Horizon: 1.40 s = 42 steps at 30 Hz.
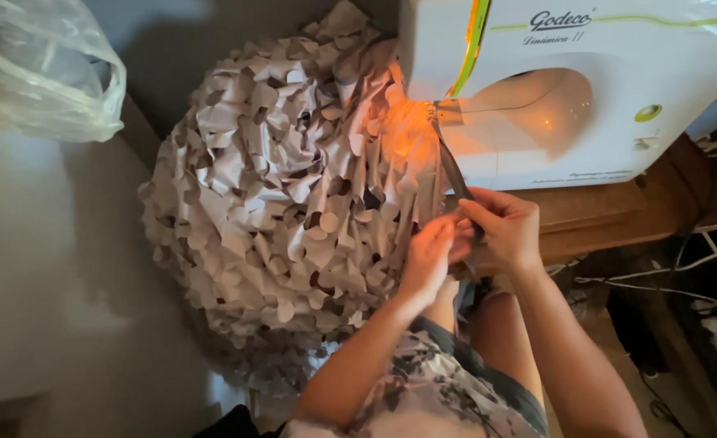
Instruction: Sewing a large piece of textured camouflage fabric using a sewing machine and a metal guiding tool.
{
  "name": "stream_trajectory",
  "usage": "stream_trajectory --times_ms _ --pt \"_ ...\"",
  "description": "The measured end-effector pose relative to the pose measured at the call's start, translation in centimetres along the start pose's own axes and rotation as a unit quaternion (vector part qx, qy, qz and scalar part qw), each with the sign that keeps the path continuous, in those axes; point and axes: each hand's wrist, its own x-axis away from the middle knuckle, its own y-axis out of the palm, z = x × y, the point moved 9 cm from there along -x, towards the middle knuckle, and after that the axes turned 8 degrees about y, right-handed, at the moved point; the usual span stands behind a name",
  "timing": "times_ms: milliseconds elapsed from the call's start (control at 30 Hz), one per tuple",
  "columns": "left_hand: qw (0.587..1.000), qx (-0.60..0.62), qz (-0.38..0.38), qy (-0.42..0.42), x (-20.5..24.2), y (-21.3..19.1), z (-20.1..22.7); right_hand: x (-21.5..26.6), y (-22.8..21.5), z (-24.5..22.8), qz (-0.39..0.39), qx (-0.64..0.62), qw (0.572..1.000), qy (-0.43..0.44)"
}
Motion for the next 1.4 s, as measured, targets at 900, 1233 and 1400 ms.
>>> stream_trajectory --times_ms 900,1233,1400 --pt "0.997 -0.015 0.066 0.021 -1.3 2.2 1.4 -6.0 4.2 -5.5 -0.054 0.3 0.951 -0.055" --pt "0.997 -0.065 0.043 0.008 3.1 0.1 -2.4 4.3 3.1 -6.8 -0.101 0.12 0.986 0.055" --pt "0.984 -0.16 0.037 0.069 2.8 -3.9 -8.8 7.5 2.9 -3.3 -0.111 -0.004 0.987 0.117"
